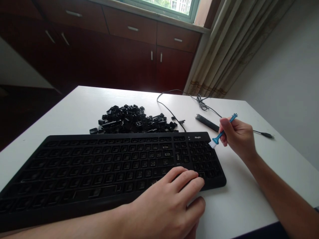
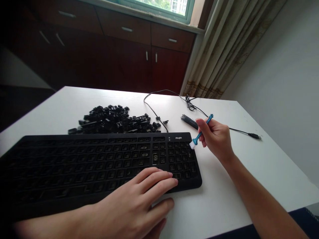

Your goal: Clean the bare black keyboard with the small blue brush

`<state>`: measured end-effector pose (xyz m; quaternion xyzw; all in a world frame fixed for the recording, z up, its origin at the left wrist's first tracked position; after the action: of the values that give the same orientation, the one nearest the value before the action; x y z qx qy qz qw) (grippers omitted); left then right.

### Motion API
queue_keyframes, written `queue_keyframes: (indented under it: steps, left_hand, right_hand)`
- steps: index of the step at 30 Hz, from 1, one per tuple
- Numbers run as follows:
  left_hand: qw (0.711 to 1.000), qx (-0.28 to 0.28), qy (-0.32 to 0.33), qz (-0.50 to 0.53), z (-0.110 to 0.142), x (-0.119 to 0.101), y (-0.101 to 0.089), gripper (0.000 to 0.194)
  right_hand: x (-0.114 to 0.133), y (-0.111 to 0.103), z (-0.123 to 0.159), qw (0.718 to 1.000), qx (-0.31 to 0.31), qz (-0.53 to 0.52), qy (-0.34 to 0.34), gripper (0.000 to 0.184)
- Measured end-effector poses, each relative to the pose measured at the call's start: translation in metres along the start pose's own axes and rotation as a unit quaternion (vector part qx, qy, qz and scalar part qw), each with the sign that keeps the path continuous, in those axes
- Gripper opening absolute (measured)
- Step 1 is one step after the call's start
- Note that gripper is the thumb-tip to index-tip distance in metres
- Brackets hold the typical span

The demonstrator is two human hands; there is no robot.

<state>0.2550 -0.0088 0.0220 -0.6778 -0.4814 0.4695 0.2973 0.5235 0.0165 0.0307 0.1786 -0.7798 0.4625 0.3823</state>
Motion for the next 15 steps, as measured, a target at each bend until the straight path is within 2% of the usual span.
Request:
queue_keyframes:
  steps: [15]
  left_hand:
    - [1.000,0.004,-0.005,-0.003,-0.001,0.001,-0.001,0.023]
  right_hand:
    - [0.010,-0.001,0.002,0.999,0.005,0.037,0.012,0.048]
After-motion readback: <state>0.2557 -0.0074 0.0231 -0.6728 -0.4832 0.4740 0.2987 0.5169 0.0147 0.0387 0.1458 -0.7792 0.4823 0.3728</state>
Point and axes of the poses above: each hand's wrist, its own z-axis away from the middle knuckle, its own y-axis out of the palm, x = y × z, the point moved 3 cm from there along -z, towards the middle knuckle, and after that the axes turned 10 degrees about z, right-handed, at the moved point
